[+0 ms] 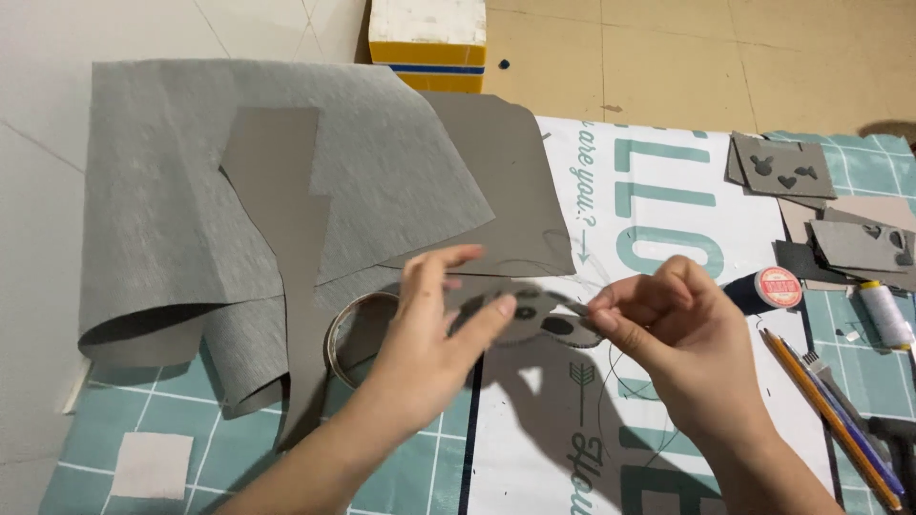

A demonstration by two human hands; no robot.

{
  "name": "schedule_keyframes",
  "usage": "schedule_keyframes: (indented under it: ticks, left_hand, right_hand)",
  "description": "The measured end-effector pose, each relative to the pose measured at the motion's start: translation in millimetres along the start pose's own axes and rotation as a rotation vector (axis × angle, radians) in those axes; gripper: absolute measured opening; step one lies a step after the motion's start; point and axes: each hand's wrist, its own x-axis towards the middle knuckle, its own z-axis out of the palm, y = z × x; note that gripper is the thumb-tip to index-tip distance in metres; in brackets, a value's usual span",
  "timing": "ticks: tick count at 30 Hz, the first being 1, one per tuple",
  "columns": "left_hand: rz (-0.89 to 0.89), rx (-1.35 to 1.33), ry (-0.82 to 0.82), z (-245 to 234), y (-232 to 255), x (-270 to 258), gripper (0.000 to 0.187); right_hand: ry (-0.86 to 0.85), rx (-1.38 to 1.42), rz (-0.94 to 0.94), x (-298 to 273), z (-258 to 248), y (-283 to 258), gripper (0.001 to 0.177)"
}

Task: Hand-sewing the edges of a grey felt rabbit face cutout using a needle and thread.

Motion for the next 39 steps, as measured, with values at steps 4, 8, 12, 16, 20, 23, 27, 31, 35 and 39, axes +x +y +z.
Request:
schedule_keyframes:
  ticks: [4,8,12,16,20,23,27,31,35,39]
  left_hand:
    - [-0.475,-0.353,0.055,0.7,40.2,-6.2,0.06]
    - [-0.504,-0.724,-0.109,1.6,44.9,-10.2,0.049]
    - [-0.151,-0.693,-0.176,4.3,26.8,-9.7,0.041]
    - [-0.075,-0.543,-0.146,6.8,16.3,-7.7,0.036]
    - [0.048,-0.647,-0.195,11.1,5.7,-5.9,0.035]
    - [0.086,-0.627,-0.217,8.5,5.4,-5.8,0.038]
    - [0.097,-0.604,-0.183,4.4,9.3,-6.0,0.042]
    - [0.07,-0.519,-0.176,2.6,11.7,-7.6,0.04]
    - [0.087,-0.504,-0.165,2.5,11.6,-8.7,0.027]
    - [0.042,-0.404,-0.181,5.6,13.5,-9.3,0.033]
  right_hand:
    - [0.067,-0.048,-0.117,-5.5,-0.5,2.1,0.05]
    - [0.003,-0.057,-0.243,-8.8,-0.9,6.8,0.048]
    - [0.025,-0.087,-0.238,-8.0,4.7,2.4,0.049]
    - [0.104,-0.128,-0.138,-3.6,8.7,-2.9,0.047]
    - [0.246,0.021,0.03,2.7,7.5,-2.2,0.045]
    - [0.282,0.057,0.073,8.3,0.7,-2.5,0.046]
    - [0.231,-0.403,0.142,12.0,2.0,-23.2,0.044]
    - [0.37,-0.817,-0.18,13.2,-18.7,4.7,0.044]
    - [0.295,-0.929,-0.748,1.4,-4.2,-8.0,0.034]
    - [-0.038,-0.779,-0.801,-6.0,9.4,-14.2,0.021]
